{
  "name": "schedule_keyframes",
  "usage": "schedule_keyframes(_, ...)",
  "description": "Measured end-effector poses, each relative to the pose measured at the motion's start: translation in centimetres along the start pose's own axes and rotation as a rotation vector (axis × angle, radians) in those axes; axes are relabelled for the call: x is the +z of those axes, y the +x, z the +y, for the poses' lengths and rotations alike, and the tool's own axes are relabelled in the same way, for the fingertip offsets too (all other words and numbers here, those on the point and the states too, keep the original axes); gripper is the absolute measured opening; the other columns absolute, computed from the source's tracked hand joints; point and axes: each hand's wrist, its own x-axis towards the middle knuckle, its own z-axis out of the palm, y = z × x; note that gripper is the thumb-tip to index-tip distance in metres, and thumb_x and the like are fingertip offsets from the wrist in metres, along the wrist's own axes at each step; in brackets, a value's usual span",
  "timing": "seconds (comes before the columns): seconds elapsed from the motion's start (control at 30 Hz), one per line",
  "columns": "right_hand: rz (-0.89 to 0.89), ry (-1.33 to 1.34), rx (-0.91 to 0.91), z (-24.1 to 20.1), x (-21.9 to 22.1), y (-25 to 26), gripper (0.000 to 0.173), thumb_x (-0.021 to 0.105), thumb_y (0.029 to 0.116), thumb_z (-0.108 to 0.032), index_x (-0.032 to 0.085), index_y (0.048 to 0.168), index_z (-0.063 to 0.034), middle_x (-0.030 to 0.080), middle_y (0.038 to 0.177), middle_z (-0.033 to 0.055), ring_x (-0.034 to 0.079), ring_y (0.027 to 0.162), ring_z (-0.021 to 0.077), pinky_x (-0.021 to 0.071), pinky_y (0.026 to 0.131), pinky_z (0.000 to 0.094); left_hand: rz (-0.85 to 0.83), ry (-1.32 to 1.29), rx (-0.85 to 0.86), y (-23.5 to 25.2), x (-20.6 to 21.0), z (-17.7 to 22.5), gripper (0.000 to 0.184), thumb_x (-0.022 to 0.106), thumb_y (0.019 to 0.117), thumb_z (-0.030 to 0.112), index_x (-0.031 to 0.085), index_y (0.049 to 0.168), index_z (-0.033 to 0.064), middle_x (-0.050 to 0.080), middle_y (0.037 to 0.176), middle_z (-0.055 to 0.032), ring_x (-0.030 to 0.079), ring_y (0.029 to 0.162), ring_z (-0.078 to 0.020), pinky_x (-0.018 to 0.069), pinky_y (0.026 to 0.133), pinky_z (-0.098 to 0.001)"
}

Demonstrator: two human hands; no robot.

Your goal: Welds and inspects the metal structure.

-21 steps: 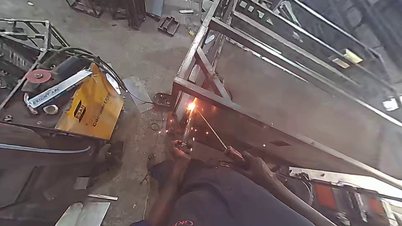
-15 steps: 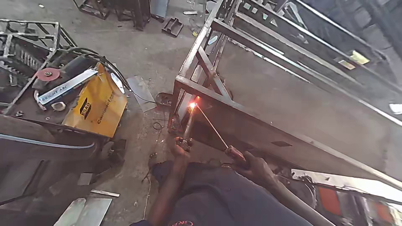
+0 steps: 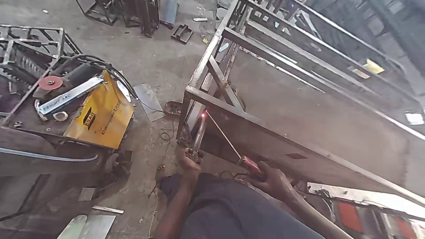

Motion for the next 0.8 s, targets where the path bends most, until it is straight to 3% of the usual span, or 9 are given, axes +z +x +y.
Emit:
schedule_keyframes(0.3, -0.021, -0.046, 0.022, -0.1, -0.6, 0.6, 0.064, 0.072, 0.0782, -0.069, 0.066, 0.112, -0.0150, 0.069, 0.076, 0.0066, 0.070, 0.072, 0.0275, 0.0561, 0.064, 0.0557, 0.006, 0.070, 0.014, -0.4, -0.3, 0.0, 0.020, 0.041, 0.1005, 0.017, 0.055, 0.092, 0.0050, 0.060, 0.067, -0.0073, 0.061, 0.054, -0.0197, 0.0555, 0.049, -0.0378)
schedule_keyframes(0.4, -0.048, -0.068, 0.029, 0.2, -0.6, 0.8, 0.062, 0.072, 0.0788, -0.068, 0.064, 0.109, -0.0148, 0.067, 0.074, 0.0063, 0.069, 0.071, 0.0277, 0.0554, 0.063, 0.0551, 0.025, 0.075, 0.007, -0.3, 0.0, -0.5, 0.024, 0.041, 0.0996, 0.019, 0.056, 0.084, 0.0066, 0.059, 0.064, -0.0067, 0.061, 0.053, -0.0198, 0.0552, 0.049, -0.0383)
schedule_keyframes(0.73, -0.082, -0.057, 0.042, -0.4, -0.8, 2.0, 0.055, 0.071, 0.0809, -0.065, 0.064, 0.108, -0.0179, 0.064, 0.071, 0.0040, 0.067, 0.069, 0.0252, 0.0542, 0.063, 0.0522, 0.050, 0.062, -0.026, -0.1, 0.1, -0.4, 0.024, 0.042, 0.0964, 0.019, 0.052, 0.078, 0.0079, 0.057, 0.062, -0.0068, 0.060, 0.052, -0.0220, 0.0554, 0.051, -0.0414)
schedule_keyframes(0.8, -0.038, -0.040, 0.008, -0.1, -0.5, 2.1, 0.057, 0.071, 0.0812, -0.067, 0.064, 0.108, -0.0168, 0.065, 0.072, 0.0049, 0.068, 0.069, 0.0258, 0.0543, 0.062, 0.0521, 0.034, 0.030, -0.021, 0.1, -0.1, -0.6, 0.030, 0.036, 0.1017, 0.022, 0.051, 0.078, 0.0105, 0.055, 0.060, -0.0042, 0.057, 0.050, -0.0197, 0.0543, 0.050, -0.0403)
